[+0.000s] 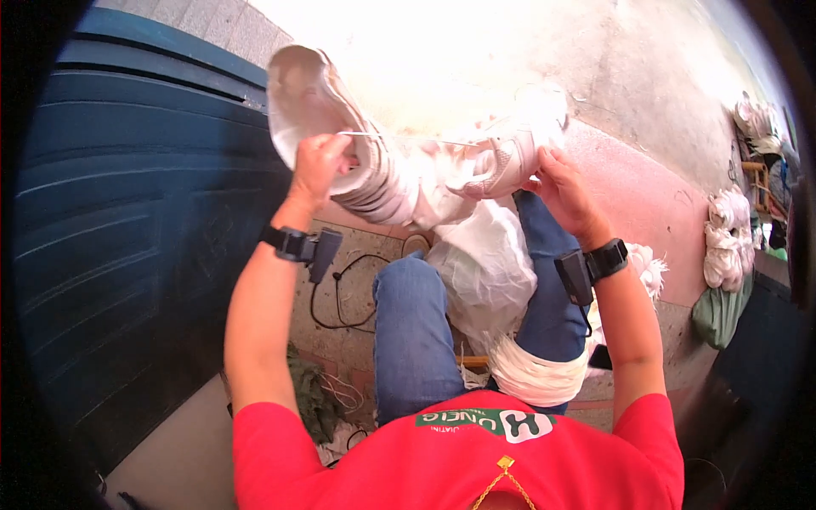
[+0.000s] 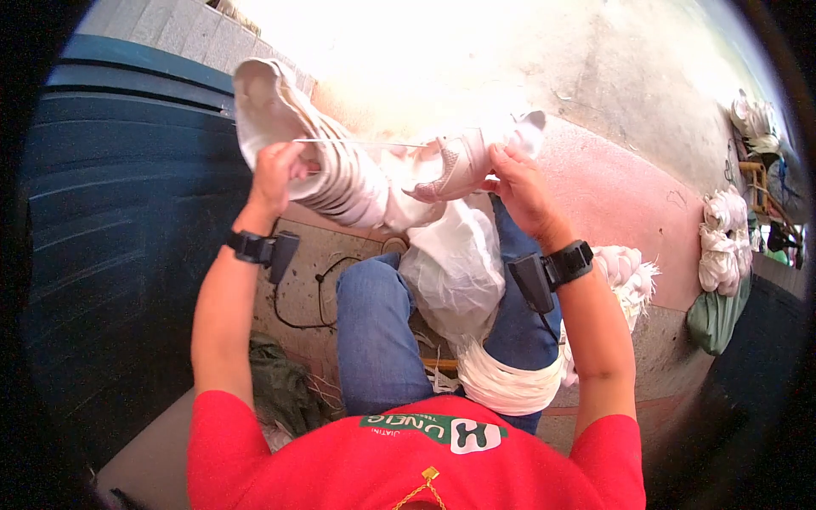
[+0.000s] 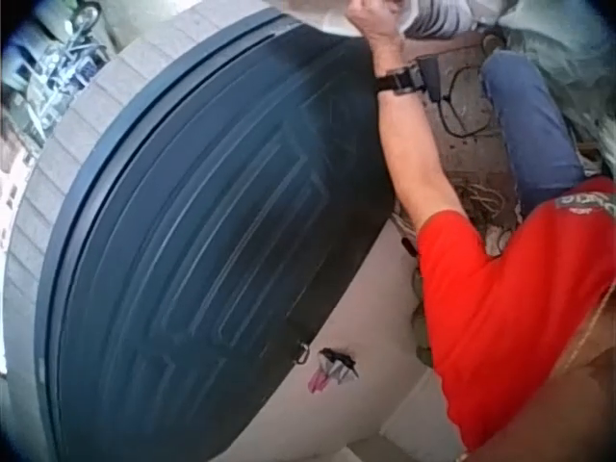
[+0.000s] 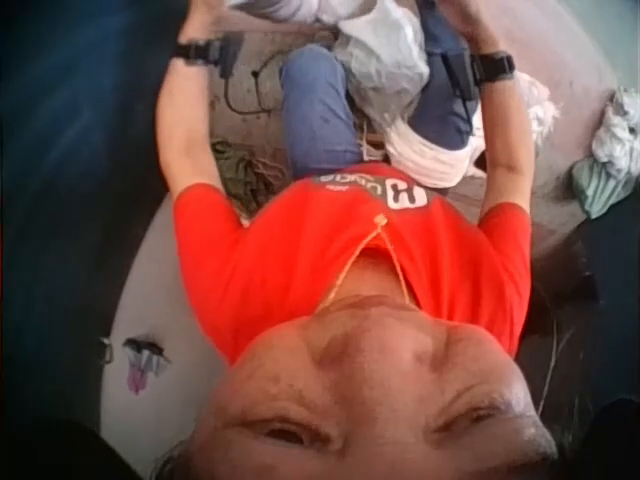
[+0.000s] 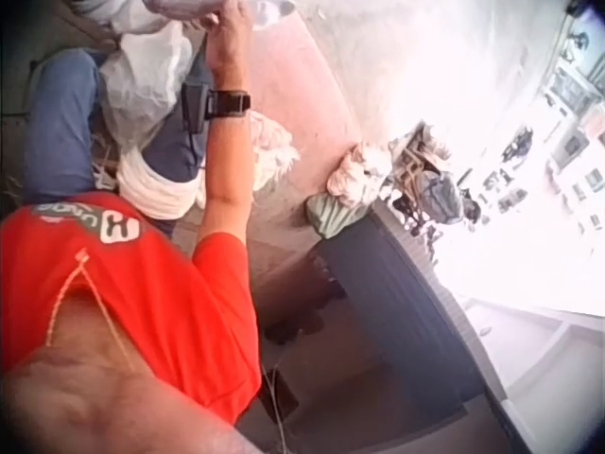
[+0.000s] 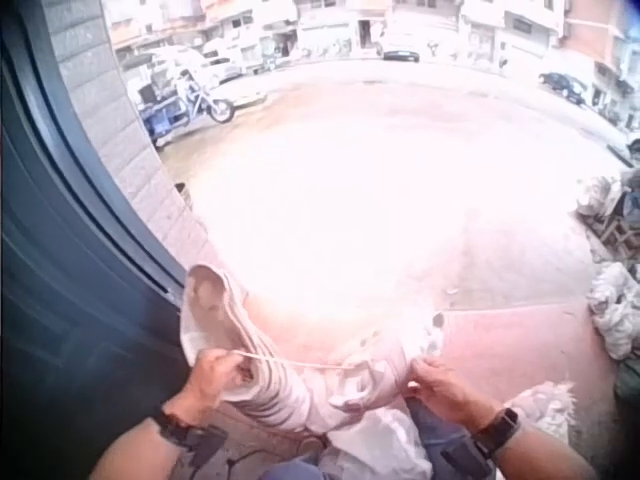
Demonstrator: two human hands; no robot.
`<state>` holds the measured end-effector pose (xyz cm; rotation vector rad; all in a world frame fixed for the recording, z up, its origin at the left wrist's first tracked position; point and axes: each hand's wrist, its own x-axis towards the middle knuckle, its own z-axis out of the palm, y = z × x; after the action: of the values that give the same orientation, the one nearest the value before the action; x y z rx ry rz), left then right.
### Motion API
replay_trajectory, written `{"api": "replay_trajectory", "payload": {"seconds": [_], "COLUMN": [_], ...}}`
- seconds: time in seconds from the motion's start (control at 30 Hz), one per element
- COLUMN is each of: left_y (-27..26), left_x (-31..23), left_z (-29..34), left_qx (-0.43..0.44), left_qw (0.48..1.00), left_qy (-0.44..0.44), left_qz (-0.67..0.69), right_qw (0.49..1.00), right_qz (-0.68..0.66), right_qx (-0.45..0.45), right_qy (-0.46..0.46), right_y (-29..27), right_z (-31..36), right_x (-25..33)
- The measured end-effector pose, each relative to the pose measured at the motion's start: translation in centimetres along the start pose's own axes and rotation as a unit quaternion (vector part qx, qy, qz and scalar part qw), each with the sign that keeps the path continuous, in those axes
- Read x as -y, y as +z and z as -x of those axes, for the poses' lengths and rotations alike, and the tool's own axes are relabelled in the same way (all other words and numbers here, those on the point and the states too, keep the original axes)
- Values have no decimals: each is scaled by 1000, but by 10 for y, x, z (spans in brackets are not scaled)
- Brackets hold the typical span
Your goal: The recorder is threading laces through the eyelets of shoe uppers.
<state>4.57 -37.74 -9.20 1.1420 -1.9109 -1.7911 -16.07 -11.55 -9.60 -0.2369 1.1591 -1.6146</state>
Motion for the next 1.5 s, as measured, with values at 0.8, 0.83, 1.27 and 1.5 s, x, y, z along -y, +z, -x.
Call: {"api": "replay_trajectory", "payload": {"seconds": [0.8, 0.83, 1.27, 1.5], "left_y": [99, 103, 146, 169], "left_x": [-15, -12, 9, 22], "left_z": [237, 240, 233, 227], "left_qx": [167, 157, 137, 102], "left_qw": [869, 878, 883, 849], "left_qy": [185, 134, 69, 144], "left_qz": [-427, -432, -444, -497], "right_qw": [967, 968, 963, 957], "right_qz": [-243, -246, -259, -273], "right_qx": [-46, -40, 73, 93], "right_qy": [61, 20, 11, 16], "right_y": [-25, -25, -28, -32], "right_z": [195, 196, 210, 207], "right_x": [-96, -97, -95, -93]}}
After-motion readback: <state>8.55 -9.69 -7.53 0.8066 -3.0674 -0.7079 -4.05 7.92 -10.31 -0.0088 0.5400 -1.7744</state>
